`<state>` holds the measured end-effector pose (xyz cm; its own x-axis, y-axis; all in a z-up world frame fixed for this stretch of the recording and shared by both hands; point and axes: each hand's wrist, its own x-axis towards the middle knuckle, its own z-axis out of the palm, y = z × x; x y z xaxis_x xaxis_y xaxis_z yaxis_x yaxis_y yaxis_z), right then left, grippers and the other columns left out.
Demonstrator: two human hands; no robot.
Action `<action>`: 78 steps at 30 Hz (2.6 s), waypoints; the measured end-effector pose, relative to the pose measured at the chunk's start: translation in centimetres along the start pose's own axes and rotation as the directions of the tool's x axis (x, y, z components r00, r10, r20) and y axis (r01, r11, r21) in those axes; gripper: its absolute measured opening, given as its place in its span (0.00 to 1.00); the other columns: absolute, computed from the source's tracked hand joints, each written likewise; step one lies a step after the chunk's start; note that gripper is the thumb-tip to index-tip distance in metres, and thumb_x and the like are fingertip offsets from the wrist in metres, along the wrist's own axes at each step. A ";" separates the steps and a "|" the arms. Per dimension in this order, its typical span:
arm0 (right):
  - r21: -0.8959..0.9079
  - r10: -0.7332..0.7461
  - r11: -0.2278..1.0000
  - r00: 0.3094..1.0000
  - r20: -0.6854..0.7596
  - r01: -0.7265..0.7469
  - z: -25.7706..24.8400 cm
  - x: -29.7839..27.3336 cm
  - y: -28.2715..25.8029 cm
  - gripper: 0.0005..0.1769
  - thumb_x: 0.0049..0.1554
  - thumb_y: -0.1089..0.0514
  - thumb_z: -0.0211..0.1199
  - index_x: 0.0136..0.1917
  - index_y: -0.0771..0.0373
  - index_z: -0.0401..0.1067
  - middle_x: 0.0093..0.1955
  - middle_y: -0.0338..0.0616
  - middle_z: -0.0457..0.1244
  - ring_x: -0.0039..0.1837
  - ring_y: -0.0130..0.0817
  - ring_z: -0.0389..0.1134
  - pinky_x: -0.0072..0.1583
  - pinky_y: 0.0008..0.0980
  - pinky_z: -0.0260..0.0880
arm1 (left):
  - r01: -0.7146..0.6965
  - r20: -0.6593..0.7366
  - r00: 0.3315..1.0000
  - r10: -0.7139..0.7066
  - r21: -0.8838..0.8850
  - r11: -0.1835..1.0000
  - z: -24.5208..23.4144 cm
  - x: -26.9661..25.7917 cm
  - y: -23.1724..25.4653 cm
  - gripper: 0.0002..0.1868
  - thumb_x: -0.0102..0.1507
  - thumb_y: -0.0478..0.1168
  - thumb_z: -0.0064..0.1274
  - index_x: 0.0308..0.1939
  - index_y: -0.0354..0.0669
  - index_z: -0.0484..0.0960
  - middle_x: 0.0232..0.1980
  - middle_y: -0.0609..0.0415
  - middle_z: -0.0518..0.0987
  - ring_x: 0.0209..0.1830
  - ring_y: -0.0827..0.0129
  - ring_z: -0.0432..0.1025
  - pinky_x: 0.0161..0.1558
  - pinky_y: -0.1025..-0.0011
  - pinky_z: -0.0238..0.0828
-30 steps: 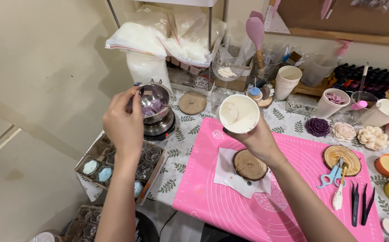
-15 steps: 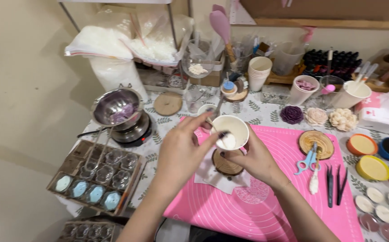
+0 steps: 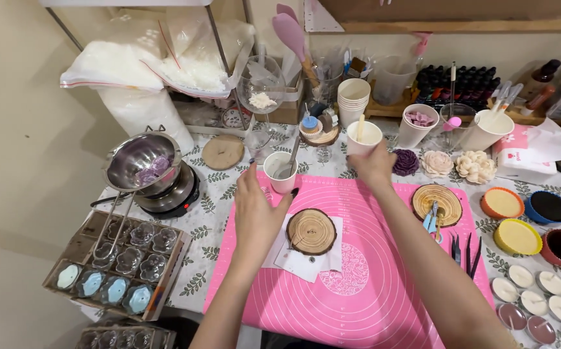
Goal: Preparing wax and pouring it into small candle molds at a workstation.
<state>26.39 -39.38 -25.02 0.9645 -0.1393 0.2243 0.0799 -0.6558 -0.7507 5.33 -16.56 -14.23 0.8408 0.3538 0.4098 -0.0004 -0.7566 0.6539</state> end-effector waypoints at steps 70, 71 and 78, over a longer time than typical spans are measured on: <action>0.309 -0.152 0.937 0.609 0.779 -0.161 -33.0 -26.7 1.4 0.26 0.62 0.55 0.60 0.72 0.60 0.65 0.59 0.42 0.69 0.61 0.34 0.73 0.62 0.34 0.73 | -0.275 0.112 0.960 0.256 0.223 0.935 20.8 8.4 -3.1 0.30 0.57 0.45 0.68 0.59 0.36 0.78 0.52 0.41 0.82 0.49 0.44 0.74 0.55 0.50 0.66; 0.280 -0.109 0.942 0.619 0.778 -0.187 -33.8 -27.3 1.9 0.26 0.62 0.54 0.61 0.72 0.60 0.65 0.58 0.41 0.70 0.61 0.33 0.74 0.62 0.33 0.73 | -0.212 0.130 0.973 0.189 0.189 0.959 20.9 8.3 -3.8 0.26 0.59 0.46 0.67 0.57 0.38 0.80 0.49 0.45 0.83 0.47 0.45 0.75 0.52 0.51 0.68; 0.147 0.137 0.931 0.693 0.708 -0.334 -35.9 -29.1 4.4 0.24 0.59 0.53 0.60 0.68 0.58 0.70 0.52 0.39 0.74 0.56 0.32 0.72 0.58 0.31 0.74 | -0.311 0.089 0.950 0.299 0.204 0.928 20.6 7.8 -5.7 0.25 0.60 0.45 0.67 0.56 0.35 0.81 0.53 0.49 0.84 0.52 0.45 0.74 0.56 0.51 0.65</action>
<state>-10.40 -64.84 -12.56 0.8575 0.3388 -0.3872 -0.2107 -0.4553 -0.8651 23.06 -20.83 -27.80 0.8467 0.0613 0.5285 -0.1514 -0.9245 0.3497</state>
